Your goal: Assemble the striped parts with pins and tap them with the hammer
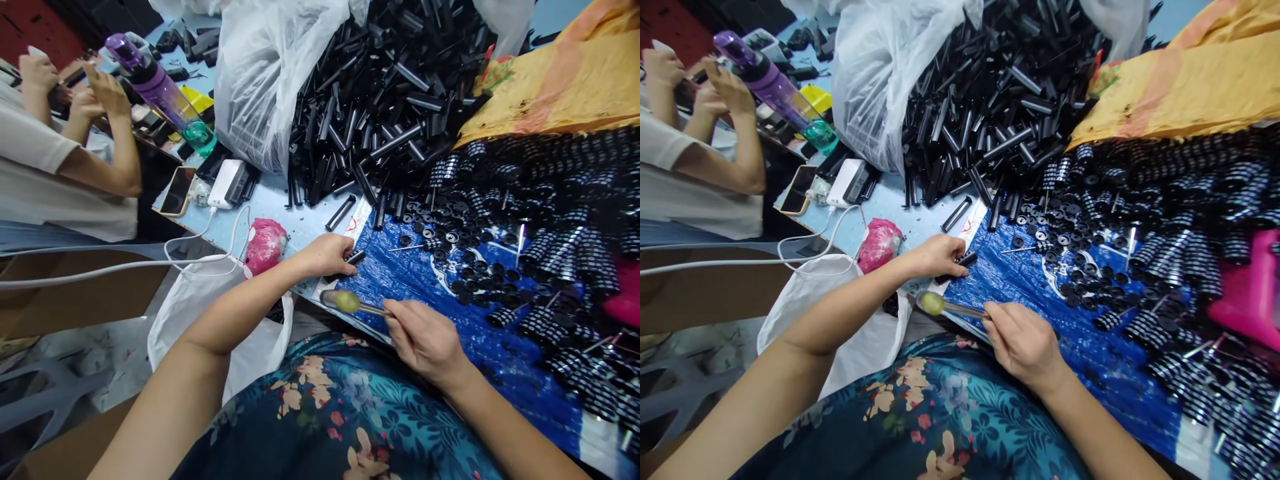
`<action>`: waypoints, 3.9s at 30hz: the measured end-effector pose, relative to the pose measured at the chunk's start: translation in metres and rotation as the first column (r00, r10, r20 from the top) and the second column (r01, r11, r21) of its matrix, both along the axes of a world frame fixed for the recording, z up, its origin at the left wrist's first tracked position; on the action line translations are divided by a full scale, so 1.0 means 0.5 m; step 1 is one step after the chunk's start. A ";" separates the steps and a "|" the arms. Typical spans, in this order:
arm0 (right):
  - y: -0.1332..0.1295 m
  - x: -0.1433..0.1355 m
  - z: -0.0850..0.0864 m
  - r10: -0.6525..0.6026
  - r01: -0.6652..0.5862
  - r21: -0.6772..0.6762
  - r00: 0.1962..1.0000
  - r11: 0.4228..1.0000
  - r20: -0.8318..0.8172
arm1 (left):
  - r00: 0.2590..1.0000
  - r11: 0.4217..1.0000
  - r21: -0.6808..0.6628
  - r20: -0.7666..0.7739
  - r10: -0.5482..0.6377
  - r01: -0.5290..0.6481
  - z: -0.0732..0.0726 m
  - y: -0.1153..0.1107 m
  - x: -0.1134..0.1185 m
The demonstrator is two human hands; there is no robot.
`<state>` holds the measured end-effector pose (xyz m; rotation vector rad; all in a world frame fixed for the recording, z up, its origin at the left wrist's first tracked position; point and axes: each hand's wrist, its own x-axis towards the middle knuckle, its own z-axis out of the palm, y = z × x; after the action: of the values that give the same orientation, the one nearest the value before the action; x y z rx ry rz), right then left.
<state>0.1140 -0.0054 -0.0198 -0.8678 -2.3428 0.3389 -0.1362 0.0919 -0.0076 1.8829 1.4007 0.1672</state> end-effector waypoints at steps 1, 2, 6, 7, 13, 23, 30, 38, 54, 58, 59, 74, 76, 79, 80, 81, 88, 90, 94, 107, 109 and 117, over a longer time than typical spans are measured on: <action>-0.002 0.019 -0.001 -0.011 0.011 -0.005 0.999 1.000 -0.041 | 1.000 1.000 -0.022 0.001 -0.004 0.004 0.017 -0.008 -0.017; -0.004 0.039 -0.003 -0.038 0.038 -0.004 0.998 0.999 -0.056 | 1.000 0.997 -0.070 0.010 -0.028 0.028 0.040 -0.019 -0.040; -0.014 0.092 -0.024 -0.203 0.202 0.023 0.977 0.979 0.057 | 0.952 0.858 -0.413 0.137 -0.273 0.305 0.141 -0.068 -0.154; -0.016 0.092 -0.028 -0.225 0.224 0.021 0.970 0.974 0.090 | 0.962 0.870 -0.410 0.100 -0.255 0.273 0.156 -0.074 -0.170; 0.030 0.094 -0.015 -0.282 0.282 -0.052 0.959 0.958 0.017 | 0.953 0.953 0.189 -0.150 0.265 -0.235 0.099 -0.003 -0.077; 0.242 0.283 0.032 -0.767 0.918 0.034 0.310 0.396 0.561 | 0.829 0.905 0.327 -0.397 0.394 -0.274 -0.015 0.104 -0.001; 0.265 0.280 0.015 -0.734 0.950 -0.002 0.242 0.311 0.634 | 0.602 0.712 -0.102 0.459 0.653 -0.695 -0.022 0.028 -0.003; 0.195 0.322 0.029 -0.813 0.915 -0.129 0.400 0.383 0.424 | 0.321 0.685 -0.559 0.614 0.721 -0.467 0.013 -0.014 0.062; 0.042 0.029 0.020 -0.545 -0.285 -0.880 0.700 0.380 -0.462 | 0.603 0.924 -0.360 0.711 0.362 -0.131 0.040 -0.059 0.187; 0.045 0.006 0.023 -0.721 -0.385 -0.884 0.530 0.264 -0.447 | 0.568 0.879 -0.439 0.682 0.461 -0.187 0.019 -0.095 0.178; 0.049 0.006 0.026 -0.738 -0.400 -0.882 0.513 0.247 -0.439 | 0.554 0.861 -0.459 0.668 0.497 -0.219 0.017 -0.100 0.176; 0.055 -0.020 0.044 -0.860 -0.277 -0.859 0.164 0.431 -0.484 | 0.610 0.907 -0.222 0.681 0.406 -0.357 0.020 -0.132 0.229; 0.057 -0.027 0.039 -0.850 -0.202 -0.867 0.191 0.455 -0.490 | 0.629 0.926 -0.181 0.689 0.360 -0.332 0.024 -0.129 0.244; 0.058 -0.011 0.023 -0.719 -0.050 -0.812 0.436 0.581 -0.541 | 0.631 0.931 -0.193 0.690 0.354 -0.311 0.031 -0.123 0.247; 0.057 0.002 0.017 -0.638 0.021 -0.751 0.545 0.660 -0.544 | 0.623 0.925 -0.220 0.687 0.373 -0.311 0.034 -0.122 0.242; 0.055 0.018 0.012 -0.544 0.092 -0.662 0.658 0.744 -0.521 | 0.614 0.916 -0.257 0.682 0.397 -0.307 0.036 -0.122 0.234; 0.043 0.081 0.011 -0.130 0.117 -0.068 0.962 0.991 -0.241 | 0.606 0.890 -0.412 0.662 0.441 -0.198 0.048 -0.134 0.201; 0.037 0.074 0.019 -0.139 0.135 -0.031 0.959 0.990 -0.248 | 0.573 0.869 -0.437 0.661 0.485 -0.231 0.050 -0.136 0.207; 0.021 0.053 0.024 -0.140 0.152 0.032 0.958 0.988 -0.251 | 0.461 0.837 -0.451 0.698 0.547 -0.310 0.050 -0.142 0.222; 0.022 0.043 -0.004 -0.130 0.132 -0.009 0.961 0.991 -0.244 | 0.312 0.621 -0.784 0.593 0.743 0.012 0.036 -0.136 0.182; 0.020 0.045 -0.010 -0.137 0.128 -0.052 0.962 0.990 -0.236 | 0.305 0.621 -0.784 0.590 0.748 -0.008 0.024 -0.135 0.173; -0.015 0.085 -0.046 -0.331 0.341 -0.032 0.929 0.940 0.166 | 0.914 0.948 0.131 0.333 0.232 -0.289 -0.015 -0.089 0.025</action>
<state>0.1563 -0.0128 -0.0428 -1.3468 -2.2780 0.2025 -0.1239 0.0474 -0.0150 1.7055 1.4441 0.7162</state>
